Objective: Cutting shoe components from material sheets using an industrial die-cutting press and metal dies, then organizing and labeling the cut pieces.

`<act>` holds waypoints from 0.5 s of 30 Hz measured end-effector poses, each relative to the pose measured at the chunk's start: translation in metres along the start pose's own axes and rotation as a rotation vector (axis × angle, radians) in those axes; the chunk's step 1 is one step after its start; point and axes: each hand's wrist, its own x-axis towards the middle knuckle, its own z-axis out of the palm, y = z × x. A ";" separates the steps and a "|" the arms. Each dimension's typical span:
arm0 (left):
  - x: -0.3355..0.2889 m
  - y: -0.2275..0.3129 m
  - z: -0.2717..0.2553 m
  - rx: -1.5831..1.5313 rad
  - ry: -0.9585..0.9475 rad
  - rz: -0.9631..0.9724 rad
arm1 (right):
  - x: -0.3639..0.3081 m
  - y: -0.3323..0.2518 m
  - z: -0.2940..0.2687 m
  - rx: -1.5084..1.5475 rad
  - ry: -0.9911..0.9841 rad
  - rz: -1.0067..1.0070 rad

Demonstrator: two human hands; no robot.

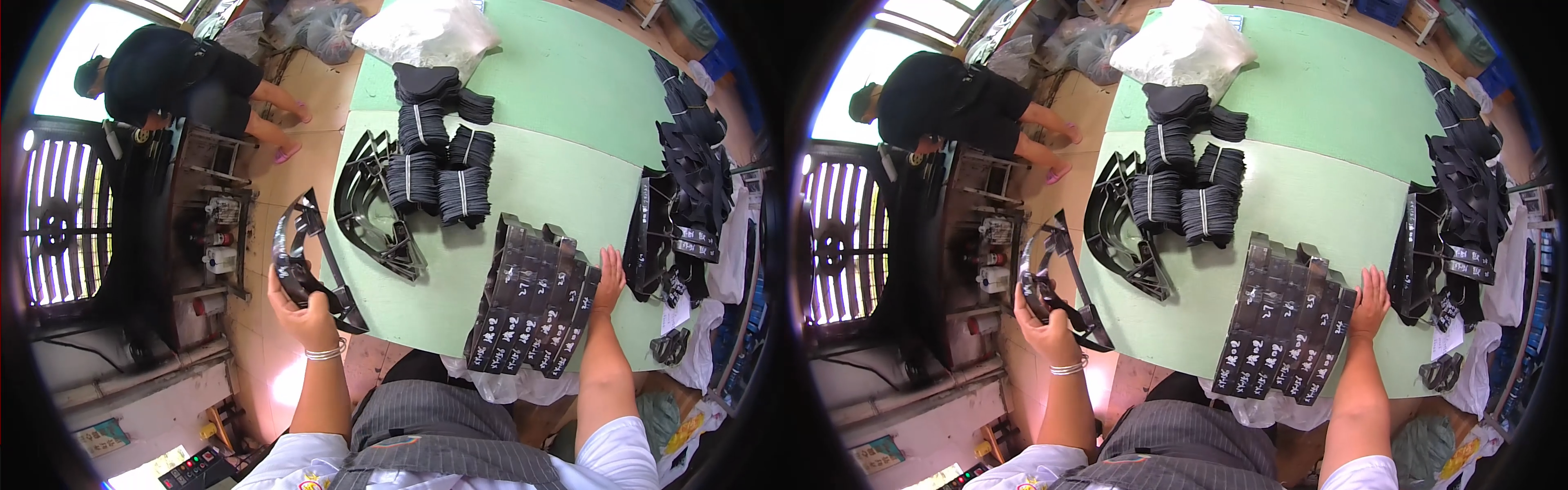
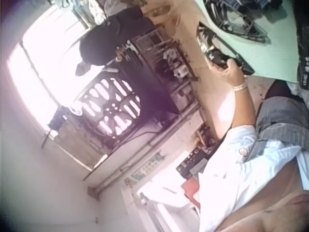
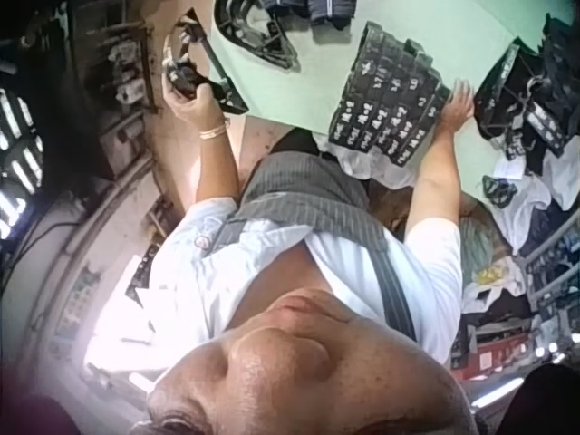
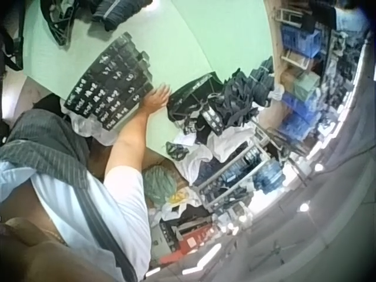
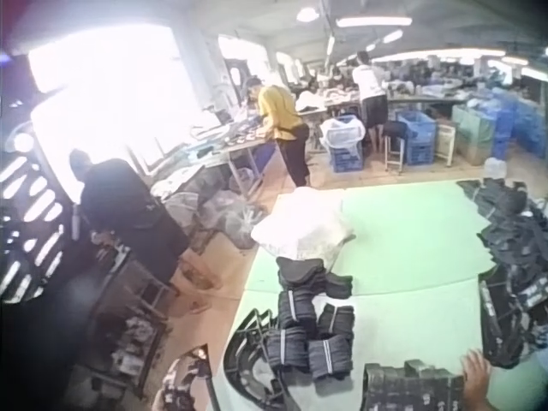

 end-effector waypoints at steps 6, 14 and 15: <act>-0.025 -0.017 -0.010 0.217 -0.025 0.177 | 0.000 0.010 0.003 -0.069 0.023 -0.005; -0.047 -0.026 -0.013 0.170 -0.072 0.138 | -0.002 0.007 0.003 -0.052 0.041 -0.057; -0.053 -0.031 -0.014 0.179 -0.082 0.157 | -0.002 0.009 0.004 -0.053 0.046 -0.055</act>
